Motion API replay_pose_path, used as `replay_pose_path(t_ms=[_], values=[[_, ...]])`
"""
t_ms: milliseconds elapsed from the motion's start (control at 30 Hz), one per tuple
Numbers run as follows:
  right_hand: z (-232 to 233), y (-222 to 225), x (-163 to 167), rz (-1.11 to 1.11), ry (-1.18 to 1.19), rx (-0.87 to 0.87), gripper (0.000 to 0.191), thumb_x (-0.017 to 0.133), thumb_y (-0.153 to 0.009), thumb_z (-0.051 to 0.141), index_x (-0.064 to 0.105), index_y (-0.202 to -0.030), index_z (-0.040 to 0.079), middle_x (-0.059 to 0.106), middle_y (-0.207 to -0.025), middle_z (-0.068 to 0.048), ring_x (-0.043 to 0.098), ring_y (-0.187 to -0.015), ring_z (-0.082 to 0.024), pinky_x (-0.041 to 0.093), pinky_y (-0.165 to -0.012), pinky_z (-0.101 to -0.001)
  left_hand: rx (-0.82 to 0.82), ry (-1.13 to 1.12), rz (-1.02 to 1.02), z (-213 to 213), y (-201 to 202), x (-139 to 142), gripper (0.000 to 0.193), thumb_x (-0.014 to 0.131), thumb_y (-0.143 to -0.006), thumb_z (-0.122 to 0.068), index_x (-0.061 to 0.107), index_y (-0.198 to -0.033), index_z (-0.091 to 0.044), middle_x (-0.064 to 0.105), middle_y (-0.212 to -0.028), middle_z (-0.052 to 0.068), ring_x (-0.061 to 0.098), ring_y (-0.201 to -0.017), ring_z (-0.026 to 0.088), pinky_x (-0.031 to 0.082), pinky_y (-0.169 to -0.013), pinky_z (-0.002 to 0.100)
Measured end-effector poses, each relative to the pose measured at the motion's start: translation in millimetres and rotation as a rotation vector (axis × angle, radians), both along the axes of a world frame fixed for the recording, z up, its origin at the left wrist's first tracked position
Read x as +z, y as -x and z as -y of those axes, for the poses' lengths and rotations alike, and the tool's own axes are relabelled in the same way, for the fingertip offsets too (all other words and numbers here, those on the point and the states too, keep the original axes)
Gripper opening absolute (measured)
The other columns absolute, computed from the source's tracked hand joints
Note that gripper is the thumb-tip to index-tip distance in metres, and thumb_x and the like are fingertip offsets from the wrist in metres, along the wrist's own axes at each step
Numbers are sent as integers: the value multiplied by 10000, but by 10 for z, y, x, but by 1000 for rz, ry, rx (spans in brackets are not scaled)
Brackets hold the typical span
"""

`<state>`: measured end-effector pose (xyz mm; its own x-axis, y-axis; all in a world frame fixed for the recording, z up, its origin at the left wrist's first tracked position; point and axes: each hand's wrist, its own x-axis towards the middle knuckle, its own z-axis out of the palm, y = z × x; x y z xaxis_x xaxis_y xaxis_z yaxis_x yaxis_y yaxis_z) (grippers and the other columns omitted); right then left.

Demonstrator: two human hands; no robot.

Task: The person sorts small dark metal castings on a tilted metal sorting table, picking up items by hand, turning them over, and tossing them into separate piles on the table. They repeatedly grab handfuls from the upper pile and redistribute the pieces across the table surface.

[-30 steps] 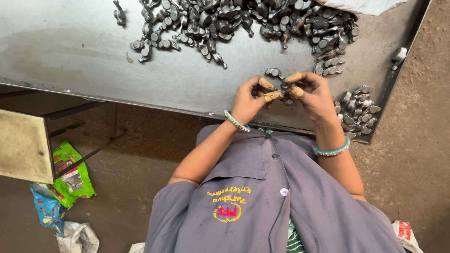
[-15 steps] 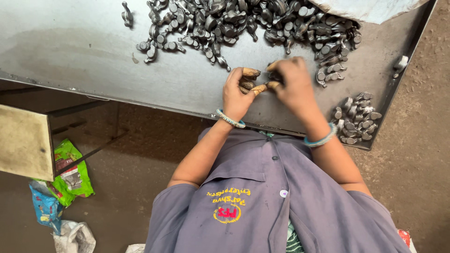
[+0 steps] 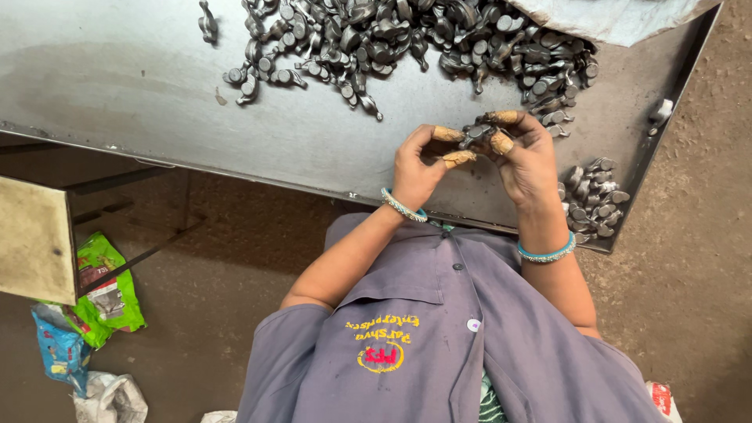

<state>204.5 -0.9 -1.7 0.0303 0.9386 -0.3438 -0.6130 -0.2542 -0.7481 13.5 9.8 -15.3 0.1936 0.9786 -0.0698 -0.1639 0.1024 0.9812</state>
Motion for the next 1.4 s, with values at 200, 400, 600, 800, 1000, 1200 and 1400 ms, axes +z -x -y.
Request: replay_pose_path(t_ms=[200,400,600,800,1000,1200,1400], values=[[5,-45,-13,-27,51,38,293,758,-945,54,645,-1204,-24,709,-1120,-105,705,-964,-197,619,-879,-369,-49,88,149,-33,1,-98,251,635,-863,117,683,-1099,46,740,-1055,66,712,-983,121,600,-892,279],[5,-85,-31,203,6,226,308,791,-971,130,655,-1175,-57,677,-938,-86,633,-789,-148,524,-691,-275,-43,128,104,-27,-7,-69,125,766,-937,-4,702,-1038,30,722,-936,55,654,-817,98,560,-710,269],[-230,-350,42,337,-52,349,196,749,-894,39,622,-1031,-19,691,-888,-114,686,-739,-198,584,-671,-315,71,-289,-431,-164,263,123,300,852,-788,-119,720,-1052,-73,680,-979,55,674,-857,189,559,-762,326],[-720,-488,183,-202,-242,-289,340,739,-1042,-66,560,-1285,91,674,-1293,-146,685,-1056,-237,576,-776,-279,394,-292,-864,-563,963,283,675,921,-655,-167,629,-1263,-137,553,-1291,109,536,-1196,344,472,-1013,484],[-973,320,333,433,-320,140,375,817,-909,37,638,-1234,90,669,-1268,-121,684,-1141,-209,605,-1011,-318,339,300,-1256,-971,1923,453,1157,970,-500,-82,429,-1457,-444,252,-1577,89,343,-1316,416,439,-949,663],[-1354,1378,428,1551,-754,582,791,971,-577,347,666,-1296,225,468,-1575,-149,345,-1431,-441,287,-1156,-617,148,339,-1236,-1420,1994,486,1310,902,-538,42,303,-1524,-580,196,-1597,88,347,-1314,429,485,-945,647],[-1596,1882,415,1926,-772,701,1126,991,-395,425,567,-1436,355,464,-1509,-147,340,-1356,-515,247,-1045,-760,42,321,-1268,-1531,1943,524,1159,933,-490,20,460,-1413,-498,199,-1589,84,345,-1338,441,499,-966,622]])
